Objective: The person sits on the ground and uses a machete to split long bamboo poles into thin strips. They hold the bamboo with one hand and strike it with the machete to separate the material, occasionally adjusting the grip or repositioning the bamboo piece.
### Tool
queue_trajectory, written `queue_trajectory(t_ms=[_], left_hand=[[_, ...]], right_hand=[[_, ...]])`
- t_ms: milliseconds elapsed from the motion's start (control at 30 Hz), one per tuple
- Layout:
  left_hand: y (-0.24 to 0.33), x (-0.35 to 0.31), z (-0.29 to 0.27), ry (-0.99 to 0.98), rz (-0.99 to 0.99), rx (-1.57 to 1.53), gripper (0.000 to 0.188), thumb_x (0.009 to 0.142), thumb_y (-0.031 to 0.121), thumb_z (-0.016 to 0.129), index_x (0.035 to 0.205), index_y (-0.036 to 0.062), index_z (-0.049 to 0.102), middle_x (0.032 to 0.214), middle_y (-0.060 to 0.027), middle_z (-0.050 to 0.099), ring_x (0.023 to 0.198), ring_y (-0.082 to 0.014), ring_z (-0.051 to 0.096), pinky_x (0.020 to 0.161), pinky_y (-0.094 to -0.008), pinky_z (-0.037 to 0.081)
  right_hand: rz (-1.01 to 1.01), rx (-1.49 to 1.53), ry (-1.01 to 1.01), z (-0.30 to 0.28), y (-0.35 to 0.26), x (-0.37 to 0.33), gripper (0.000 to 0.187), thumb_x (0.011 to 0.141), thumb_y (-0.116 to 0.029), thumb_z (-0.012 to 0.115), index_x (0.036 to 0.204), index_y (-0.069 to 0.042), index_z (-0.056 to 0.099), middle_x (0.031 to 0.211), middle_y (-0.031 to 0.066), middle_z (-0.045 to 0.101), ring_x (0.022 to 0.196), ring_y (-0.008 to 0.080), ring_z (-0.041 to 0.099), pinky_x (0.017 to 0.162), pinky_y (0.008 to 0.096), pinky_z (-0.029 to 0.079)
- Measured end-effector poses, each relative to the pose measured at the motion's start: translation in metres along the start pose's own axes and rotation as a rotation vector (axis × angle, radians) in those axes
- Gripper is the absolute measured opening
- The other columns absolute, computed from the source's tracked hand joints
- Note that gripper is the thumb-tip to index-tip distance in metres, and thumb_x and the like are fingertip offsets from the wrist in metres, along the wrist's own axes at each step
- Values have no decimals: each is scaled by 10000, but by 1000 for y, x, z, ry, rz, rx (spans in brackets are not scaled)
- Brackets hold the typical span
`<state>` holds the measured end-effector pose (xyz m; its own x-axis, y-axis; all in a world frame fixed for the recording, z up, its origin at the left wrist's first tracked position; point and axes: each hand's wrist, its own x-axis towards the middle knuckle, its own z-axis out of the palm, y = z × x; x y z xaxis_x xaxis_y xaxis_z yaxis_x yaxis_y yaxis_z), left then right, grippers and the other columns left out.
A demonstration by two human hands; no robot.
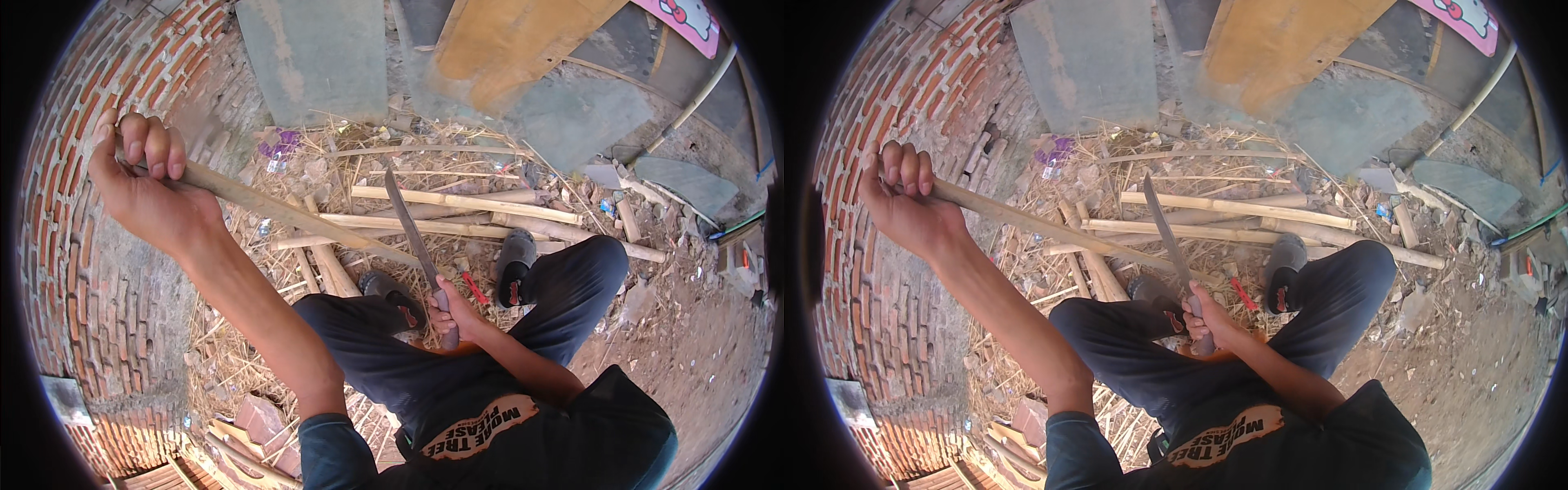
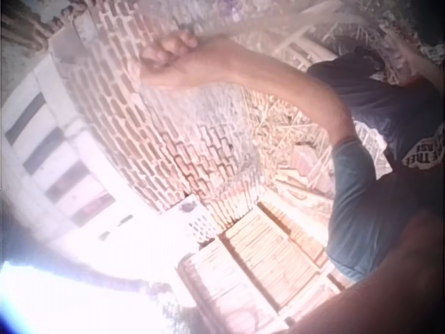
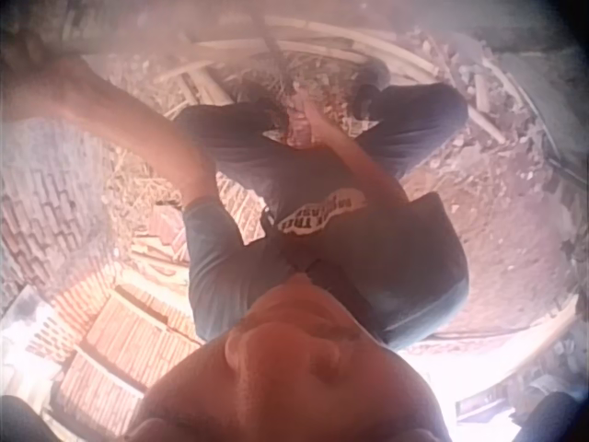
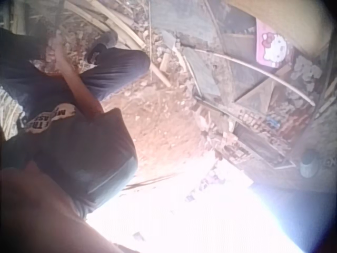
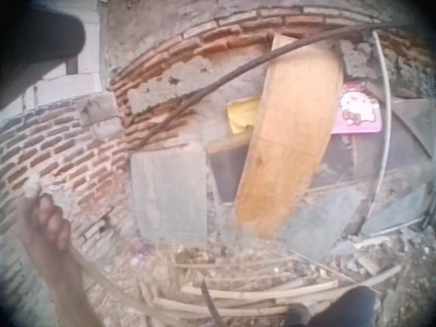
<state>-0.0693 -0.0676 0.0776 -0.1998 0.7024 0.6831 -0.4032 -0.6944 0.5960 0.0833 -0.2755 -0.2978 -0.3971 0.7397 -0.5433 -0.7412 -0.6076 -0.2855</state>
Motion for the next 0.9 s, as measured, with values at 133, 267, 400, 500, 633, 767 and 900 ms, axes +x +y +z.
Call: queue_trajectory(t_ms=[133,267,400,500,633,767,900], left_hand=[[1,3,-7,-24,17,-9,153,1015,161,466,982,22,524,726,25,371,581,-44,284,475,-206,270],[0,4,-10,-73,17,-54,153,1014,159,470,988,17,524,724,26,366,575,-42,281,467,-203,266],[-1,4,-8,-87,0,-80,149,1016,162,474,967,27,515,722,27,360,574,-42,275,464,-204,263],[1,3,-8,-65,14,-48,154,1019,168,480,944,37,507,723,25,358,577,-44,275,467,-206,264],[1,1,-5,-26,23,-12,155,1018,169,490,931,42,506,727,25,356,581,-46,274,474,-208,264],[4,-5,5,9,31,11,148,1017,163,492,941,38,514,728,26,356,582,-46,279,479,-208,265],[6,-6,5,-20,48,56,206,1021,204,465,860,76,452,732,4,415,574,-66,315,469,-226,275]], right_hand=[[69,480,-178,-68,15,11,567,1012,-667,447,824,-133,479,524,-81,344,379,33,327,428,225,334],[118,758,-304,-103,30,16,507,1033,-574,501,860,-97,480,603,-69,414,415,25,421,474,207,392],[128,817,-422,-111,42,22,466,1046,-525,502,954,-68,512,696,-38,464,438,35,447,481,203,406],[136,770,-355,-108,43,21,431,1053,-482,507,1016,-53,523,741,-15,483,447,44,456,471,199,410],[147,828,-303,-110,42,23,376,1057,-422,522,1040,-47,524,747,15,491,453,56,467,448,207,424],[180,1023,-406,-103,41,22,328,1066,-375,517,1039,-48,522,729,39,499,447,66,475,428,222,436],[203,960,-625,-37,26,6,329,1076,-380,488,1005,-59,505,695,39,498,404,71,451,392,221,422]])
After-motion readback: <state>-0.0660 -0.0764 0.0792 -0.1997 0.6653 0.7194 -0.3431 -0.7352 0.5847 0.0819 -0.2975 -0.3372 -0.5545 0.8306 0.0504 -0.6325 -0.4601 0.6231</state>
